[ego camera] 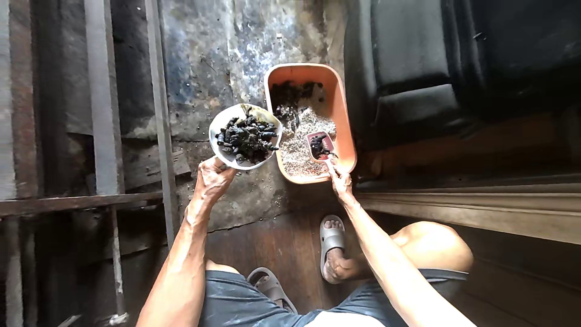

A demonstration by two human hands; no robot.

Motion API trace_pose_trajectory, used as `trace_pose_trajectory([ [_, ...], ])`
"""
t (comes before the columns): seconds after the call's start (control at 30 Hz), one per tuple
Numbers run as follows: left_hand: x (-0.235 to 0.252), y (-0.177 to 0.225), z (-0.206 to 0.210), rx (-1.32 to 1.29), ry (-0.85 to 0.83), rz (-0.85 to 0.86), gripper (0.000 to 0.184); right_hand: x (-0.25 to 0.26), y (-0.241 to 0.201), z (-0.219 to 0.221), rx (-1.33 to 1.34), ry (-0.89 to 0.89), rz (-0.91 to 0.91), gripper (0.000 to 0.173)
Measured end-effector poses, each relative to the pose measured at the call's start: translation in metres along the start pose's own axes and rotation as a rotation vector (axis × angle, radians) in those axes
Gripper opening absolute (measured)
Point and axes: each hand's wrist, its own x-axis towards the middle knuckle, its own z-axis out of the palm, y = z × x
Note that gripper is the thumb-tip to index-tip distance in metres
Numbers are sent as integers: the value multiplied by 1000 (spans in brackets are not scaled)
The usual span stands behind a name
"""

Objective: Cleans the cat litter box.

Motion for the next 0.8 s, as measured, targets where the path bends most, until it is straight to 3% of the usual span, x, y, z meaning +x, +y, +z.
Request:
trace_pose_trajectory([
  [0.6, -7, -4, 2, -3, -6, 40, 10, -6, -3, -5, 14, 4, 39, 29],
  [0.8, 0, -3, 6, 3, -18, -18, 9, -8, 5, -3, 51, 21, -4, 28],
])
